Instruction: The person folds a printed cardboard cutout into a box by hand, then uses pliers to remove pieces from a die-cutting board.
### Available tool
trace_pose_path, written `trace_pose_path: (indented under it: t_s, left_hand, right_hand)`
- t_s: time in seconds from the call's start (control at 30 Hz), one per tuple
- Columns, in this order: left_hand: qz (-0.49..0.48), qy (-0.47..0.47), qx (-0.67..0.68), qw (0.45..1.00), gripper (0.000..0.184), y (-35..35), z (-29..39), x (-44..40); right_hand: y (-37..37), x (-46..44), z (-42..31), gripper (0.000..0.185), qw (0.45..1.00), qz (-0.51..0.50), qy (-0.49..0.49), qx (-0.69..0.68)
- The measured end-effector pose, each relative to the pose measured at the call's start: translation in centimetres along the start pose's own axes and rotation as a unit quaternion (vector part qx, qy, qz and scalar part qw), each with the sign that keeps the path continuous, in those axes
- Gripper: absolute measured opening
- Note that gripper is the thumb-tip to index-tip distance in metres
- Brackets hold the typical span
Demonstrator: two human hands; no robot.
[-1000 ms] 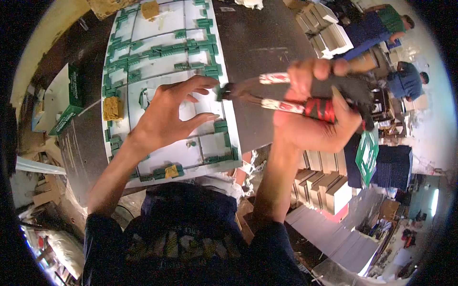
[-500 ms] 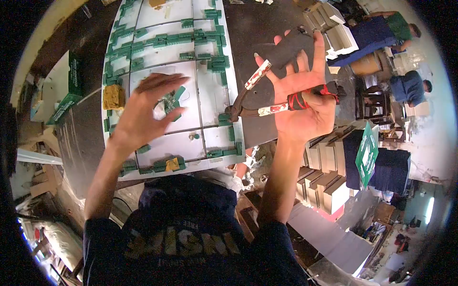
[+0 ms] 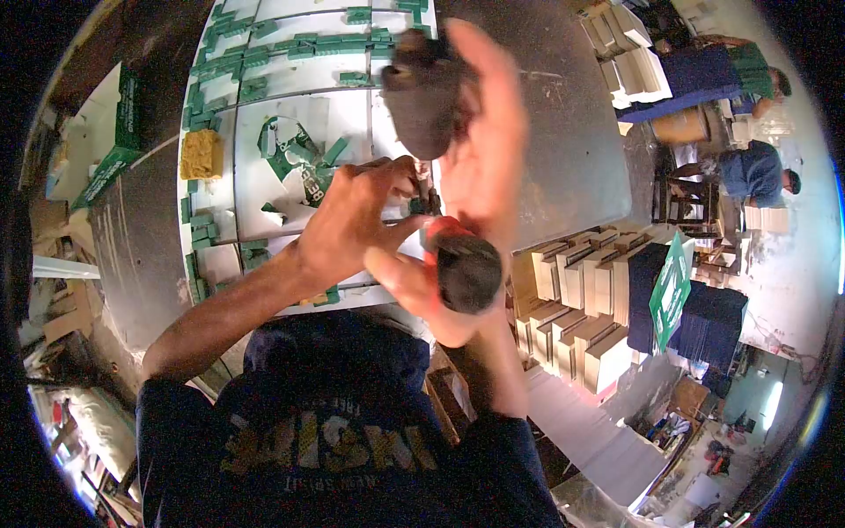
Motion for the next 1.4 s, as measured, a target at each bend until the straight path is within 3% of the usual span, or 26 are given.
trace_pose_path:
  t_s: [0.03, 0.13, 0.17, 0.23, 0.3, 0.37, 0.43, 0.53, 0.63, 0.7, 0.73, 0.77, 0.83, 0.87, 0.9, 0.97, 1.0, 1.13, 1.23, 1.27, 1.37, 1.4]
  left_hand:
    - [0.001, 0.001, -0.001, 1.000, 0.033, -0.3, 0.0, 0.1]
    - [-0.010, 0.090, -0.074, 0.993, 0.050, -1.9, 1.0, 0.9]
    - [-0.011, 0.092, -0.074, 0.993, 0.050, -3.1, 1.6, 1.2]
    - [0.021, 0.078, -0.350, 0.933, 0.052, -5.5, 2.2, 1.7]
    - [0.006, 0.032, -0.355, 0.934, 0.054, -7.4, -0.4, 1.9]
    - [0.014, 0.045, -0.374, 0.926, 0.062, -8.4, -0.3, 2.0]
    - [-0.010, 0.016, -0.347, 0.938, 0.067, -8.7, -1.1, 1.7]
    - [-0.017, 0.005, -0.377, 0.926, 0.069, -8.5, -1.0, 2.0]
    - [-0.020, 0.003, -0.393, 0.919, 0.068, -7.6, 0.0, 1.5]
    - [-0.041, -0.004, -0.409, 0.911, 0.066, -5.7, 1.4, 1.1]
    - [-0.032, 0.047, -0.235, 0.970, 0.058, -4.6, 3.0, 1.0]
    - [-0.022, 0.093, -0.049, 0.994, 0.049, -4.0, 4.2, 0.9]
    - [-0.017, 0.070, 0.073, 0.995, 0.030, -2.8, 3.5, 0.3]
    - [-0.003, 0.054, 0.078, 0.995, 0.020, -3.0, 3.3, 0.3]
    - [-0.006, 0.055, 0.076, 0.996, 0.020, -3.0, 3.1, 0.5]
    - [0.036, 0.037, -0.015, 0.999, 0.020, -3.8, 2.5, 1.2]
    - [0.046, 0.032, -0.046, 0.997, 0.020, -4.1, 2.5, 1.6]
    - [0.101, -0.003, -0.105, 0.989, 0.018, -6.3, 1.2, 2.3]
    - [0.122, -0.119, 0.015, 0.985, 0.019, -9.4, -1.5, 2.9]
    - [0.122, -0.120, 0.015, 0.985, 0.019, -10.3, -2.2, 3.0]
    - [0.133, -0.067, -0.013, 0.989, 0.022, -11.4, -2.8, 2.6]
    - [0.131, -0.021, -0.127, 0.983, 0.025, -11.4, -1.8, 2.4]
  right_hand:
    - [0.9, -0.3, 0.0, 0.123, 0.999, -0.020, -0.028, 0.012]
    - [1.5, 0.4, 0.4, 0.108, 1.000, -0.008, 0.026, 0.012]
    - [0.9, 1.0, 0.9, 0.098, 0.996, 0.033, 0.059, -0.061]
    - [-0.1, 2.7, 2.3, 0.079, 0.964, 0.116, 0.123, -0.205]
    - [-0.6, 4.3, 3.9, 0.060, 0.900, 0.189, 0.185, -0.345]
    - [-4.6, 2.2, 1.1, 0.037, 0.983, 0.138, 0.017, -0.118]
    - [-8.0, 1.2, 0.2, 0.023, 0.963, 0.152, -0.022, -0.220]
    - [-13.5, 2.5, 2.6, 0.019, 0.920, 0.266, -0.001, -0.288]
    - [-15.9, 4.1, 0.8, 0.020, 0.901, 0.304, -0.064, -0.301]
    - [-15.6, 3.1, -2.4, 0.025, 0.925, 0.220, -0.099, -0.292]
    - [-14.5, 2.7, -3.4, 0.027, 0.929, 0.200, -0.088, -0.300]
    - [-13.1, 2.4, -4.0, 0.028, 0.932, 0.181, -0.075, -0.306]
    - [-11.1, 2.1, -3.7, 0.032, 0.921, 0.201, -0.058, -0.328]
    - [-11.0, 1.6, -3.1, 0.049, 0.926, 0.092, -0.077, -0.357]
    - [-10.9, 1.9, -2.9, 0.049, 0.926, 0.094, -0.079, -0.358]
    - [-9.9, 2.2, -1.5, 0.071, 0.907, 0.254, -0.024, -0.334]
    - [-10.2, 2.2, -0.6, 0.085, 0.911, 0.248, -0.007, -0.330]
    - [-9.5, 1.9, 0.0, 0.095, 0.941, 0.206, -0.031, -0.269]
    - [-11.5, 1.8, -1.7, 0.103, 0.959, 0.173, -0.096, -0.203]
    - [-10.8, 1.4, -2.8, 0.113, 0.970, 0.180, -0.086, -0.142]
    - [-10.0, 1.2, -2.8, 0.118, 0.978, 0.124, -0.071, -0.149]
    - [-9.6, 1.2, -2.6, 0.119, 0.974, 0.118, -0.067, -0.184]
Point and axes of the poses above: each hand's wrist, its own x-axis away from the middle knuckle, its own y-axis out of the palm, z = x × y, the point moved 7 cm from there along -x, towards the middle knuckle, and after that the axes turned 1 degree about x, right-handed, at the moved point
